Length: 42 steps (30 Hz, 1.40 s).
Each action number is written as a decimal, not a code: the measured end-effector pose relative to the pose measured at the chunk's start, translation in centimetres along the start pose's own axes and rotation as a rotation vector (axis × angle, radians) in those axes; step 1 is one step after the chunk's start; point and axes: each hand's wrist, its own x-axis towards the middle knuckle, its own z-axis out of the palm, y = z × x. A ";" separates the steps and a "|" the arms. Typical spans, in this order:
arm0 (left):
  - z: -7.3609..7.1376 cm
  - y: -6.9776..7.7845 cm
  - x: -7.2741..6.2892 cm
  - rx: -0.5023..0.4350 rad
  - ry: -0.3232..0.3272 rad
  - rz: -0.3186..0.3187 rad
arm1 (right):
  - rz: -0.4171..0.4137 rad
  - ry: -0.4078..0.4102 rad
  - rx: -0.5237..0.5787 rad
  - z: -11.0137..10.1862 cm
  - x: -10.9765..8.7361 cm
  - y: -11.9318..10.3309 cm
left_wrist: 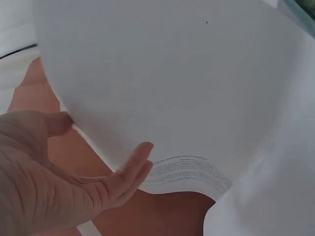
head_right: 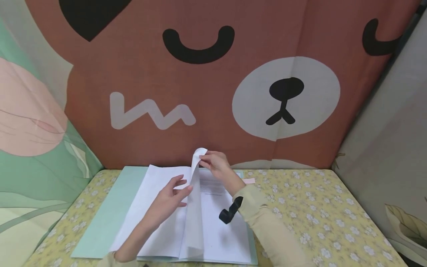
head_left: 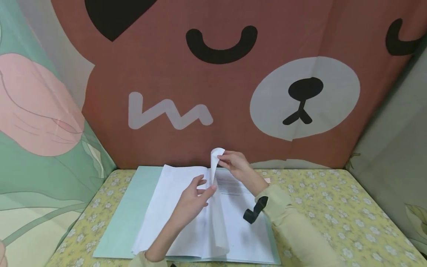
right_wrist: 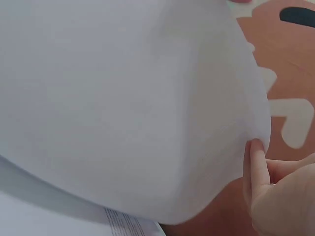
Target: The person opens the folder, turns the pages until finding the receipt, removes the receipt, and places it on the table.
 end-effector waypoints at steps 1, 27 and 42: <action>0.0 0.1 0.0 0.026 0.008 0.008 | -0.005 0.000 0.002 0.3 0.0 0.2; -6.5 -4.3 -0.3 0.606 0.021 -0.104 | -0.230 0.019 -0.432 -2.8 -0.8 1.4; -7.0 -9.1 1.3 0.962 -0.027 -0.192 | -0.389 0.182 -1.065 -11.0 -1.7 2.1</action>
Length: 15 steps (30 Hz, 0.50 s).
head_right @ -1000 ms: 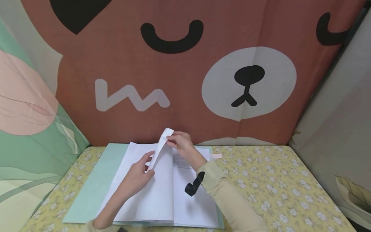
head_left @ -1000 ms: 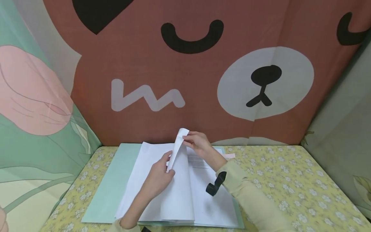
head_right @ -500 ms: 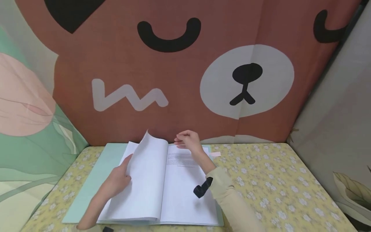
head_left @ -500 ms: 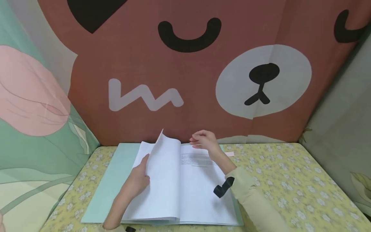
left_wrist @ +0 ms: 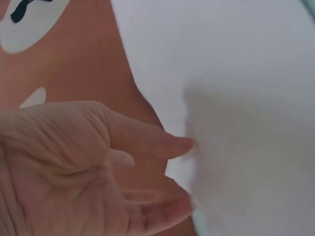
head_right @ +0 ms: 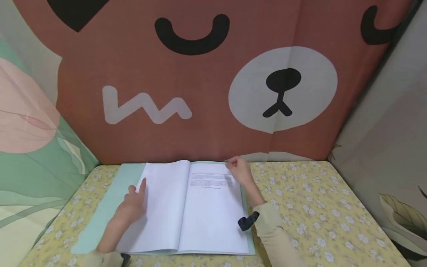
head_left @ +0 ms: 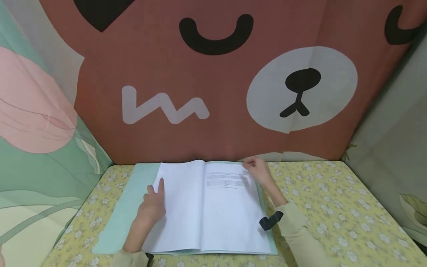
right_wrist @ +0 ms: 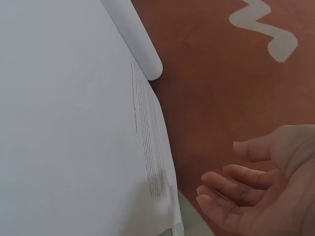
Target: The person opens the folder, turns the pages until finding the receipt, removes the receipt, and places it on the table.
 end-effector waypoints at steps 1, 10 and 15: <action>0.2 0.4 0.0 0.061 0.027 0.020 | -0.007 -0.003 -0.003 -0.2 0.0 0.3; 0.4 7.2 -0.5 0.090 0.043 0.297 | -0.022 0.022 0.005 -0.5 -0.1 1.6; 0.9 9.6 -0.6 0.027 0.040 0.335 | -0.074 0.031 0.008 -0.5 0.3 1.8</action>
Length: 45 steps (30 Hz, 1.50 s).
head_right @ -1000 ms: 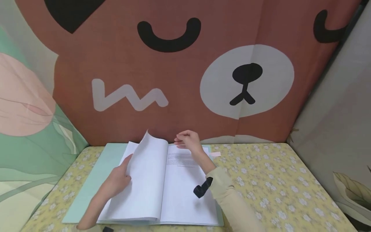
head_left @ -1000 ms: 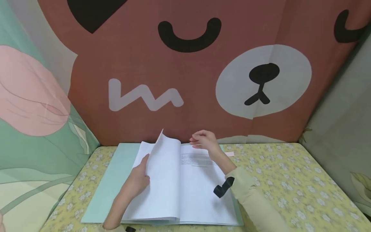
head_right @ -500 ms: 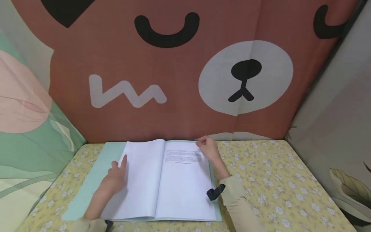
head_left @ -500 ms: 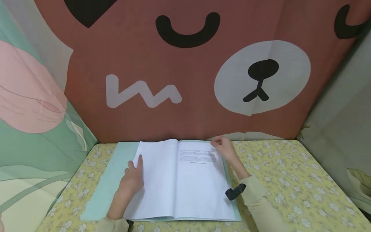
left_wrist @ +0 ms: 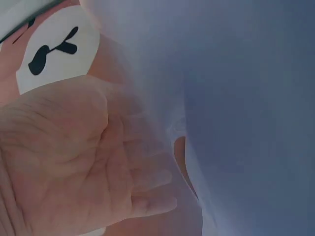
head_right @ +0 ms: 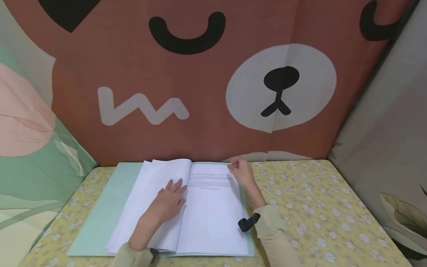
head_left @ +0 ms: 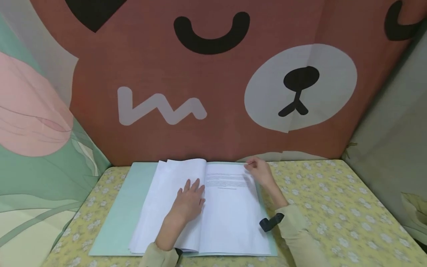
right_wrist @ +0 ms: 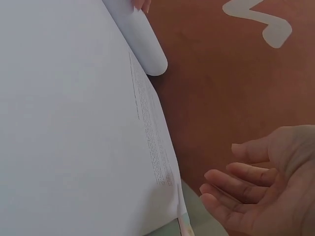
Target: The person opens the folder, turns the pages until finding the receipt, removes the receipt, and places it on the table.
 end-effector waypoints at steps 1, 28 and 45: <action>0.1 0.2 0.1 -0.010 -0.001 -0.001 | -0.002 0.001 0.000 -0.1 0.0 0.0; -1.1 -2.0 -1.4 -0.221 -0.407 -0.049 | 0.004 -0.117 -0.080 -0.4 0.4 2.0; -0.8 -1.5 -0.9 -0.197 -0.393 -0.105 | -0.013 -0.247 -0.263 0.3 0.9 3.4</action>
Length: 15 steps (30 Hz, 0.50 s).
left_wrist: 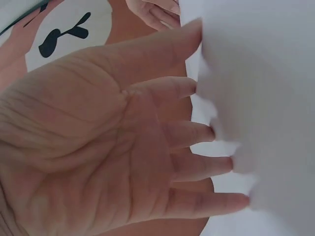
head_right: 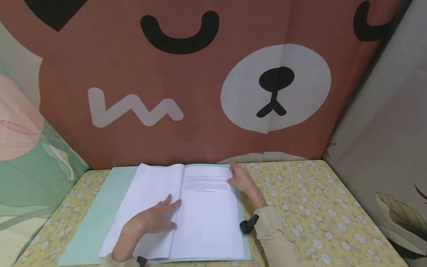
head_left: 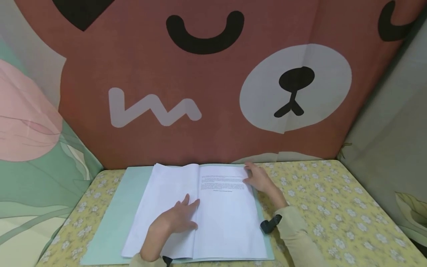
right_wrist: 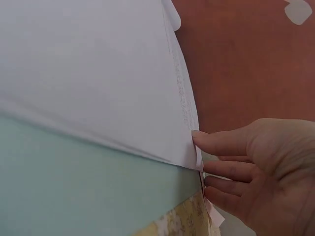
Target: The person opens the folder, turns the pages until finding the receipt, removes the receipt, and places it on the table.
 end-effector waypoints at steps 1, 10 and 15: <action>0.0 0.1 0.1 -0.002 0.003 -0.004 | -0.008 -0.004 -0.010 0.0 0.0 0.0; 0.1 -0.5 0.6 -0.011 0.003 0.005 | -0.046 -0.025 -0.058 0.1 -0.3 -0.1; 0.3 -0.6 0.8 -0.031 0.003 0.001 | -0.018 -0.019 -0.084 0.3 -0.1 -0.1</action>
